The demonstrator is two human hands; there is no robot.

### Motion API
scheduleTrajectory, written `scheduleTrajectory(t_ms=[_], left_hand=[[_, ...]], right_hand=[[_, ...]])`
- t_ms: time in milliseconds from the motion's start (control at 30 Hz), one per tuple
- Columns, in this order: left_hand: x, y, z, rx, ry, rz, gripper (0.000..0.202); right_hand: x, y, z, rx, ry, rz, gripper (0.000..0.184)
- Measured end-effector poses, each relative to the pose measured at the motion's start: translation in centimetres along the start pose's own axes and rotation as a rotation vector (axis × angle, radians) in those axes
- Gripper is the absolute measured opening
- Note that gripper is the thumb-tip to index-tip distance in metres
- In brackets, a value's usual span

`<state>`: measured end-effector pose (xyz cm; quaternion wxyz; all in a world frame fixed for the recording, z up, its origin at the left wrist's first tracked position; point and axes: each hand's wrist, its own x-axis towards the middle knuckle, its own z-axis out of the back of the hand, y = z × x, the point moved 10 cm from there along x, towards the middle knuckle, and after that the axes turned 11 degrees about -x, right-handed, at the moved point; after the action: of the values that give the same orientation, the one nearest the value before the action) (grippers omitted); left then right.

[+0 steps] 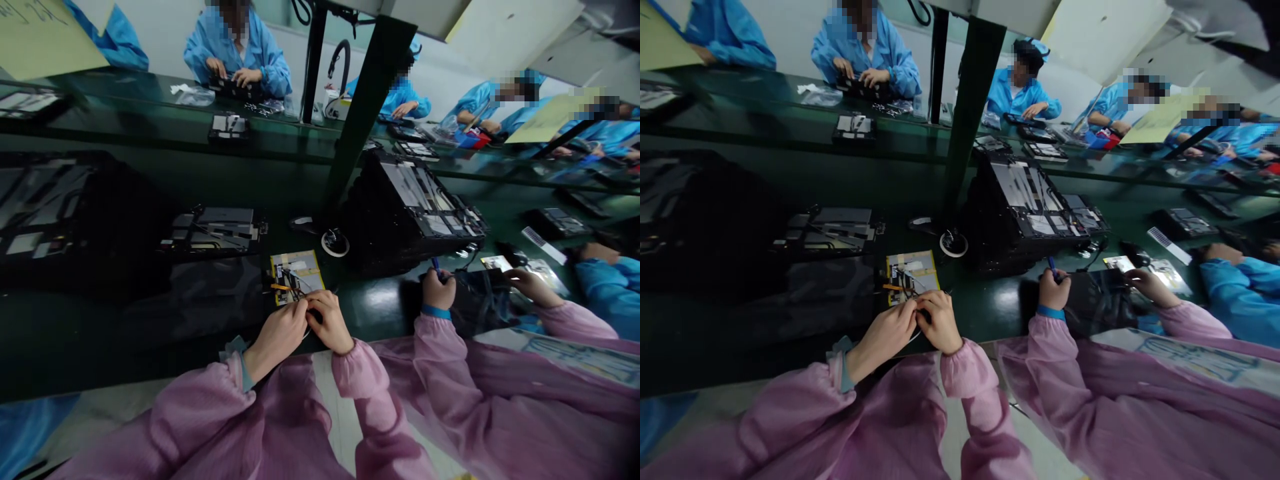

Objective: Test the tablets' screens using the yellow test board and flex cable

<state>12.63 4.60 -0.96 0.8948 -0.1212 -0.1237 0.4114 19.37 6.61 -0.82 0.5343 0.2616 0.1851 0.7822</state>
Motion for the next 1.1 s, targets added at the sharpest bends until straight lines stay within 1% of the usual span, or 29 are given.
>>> scheduleTrajectory(t_ms=[200,433,567,633,700,733,800,867,933,967,1033,1100], left_hand=[[-0.2,0.0,-0.2,-0.011,0.047,-0.040,0.028],[-0.4,0.0,-0.2,-0.063,-0.002,-0.060,0.027],[-0.1,0.3,-0.3,-0.138,-0.013,-0.022,0.025],[-0.2,0.3,0.1,-0.192,-0.021,-0.006,0.027],[-0.7,0.8,1.1,-0.263,-0.033,0.031,0.033],[-1.1,1.3,1.9,-0.312,-0.043,0.058,0.039],[-1.9,2.9,4.2,-0.412,-0.081,0.115,0.048],[-2.5,5.1,7.0,-0.451,-0.143,0.153,0.040],[-2.7,7.5,9.8,-0.398,-0.206,0.189,0.029],[-2.5,8.5,10.9,-0.351,-0.218,0.196,0.026],[-1.7,9.9,12.0,-0.259,-0.194,0.172,0.026],[-0.5,10.4,11.9,-0.195,-0.143,0.112,0.028]], right_hand=[[0.1,0.2,0.1,0.011,0.015,0.007,0.011],[0.1,0.3,0.2,-0.017,0.040,0.022,0.009],[0.2,0.4,0.2,0.002,0.035,0.020,0.008],[0.2,0.3,0.3,0.023,0.021,0.007,0.007],[0.0,-0.1,1.0,0.072,-0.031,-0.019,0.006],[-0.1,-0.5,1.6,0.106,-0.075,-0.040,0.006],[-0.6,-1.4,3.0,0.172,-0.173,-0.092,0.008],[-1.0,-2.3,4.0,0.187,-0.233,-0.139,0.009],[-1.2,-2.7,4.3,0.143,-0.238,-0.162,0.010],[-1.2,-2.8,4.2,0.108,-0.229,-0.167,0.011],[-1.1,-3.0,3.9,0.033,-0.213,-0.179,0.014],[-1.0,-3.5,3.9,-0.046,-0.222,-0.206,0.017]])
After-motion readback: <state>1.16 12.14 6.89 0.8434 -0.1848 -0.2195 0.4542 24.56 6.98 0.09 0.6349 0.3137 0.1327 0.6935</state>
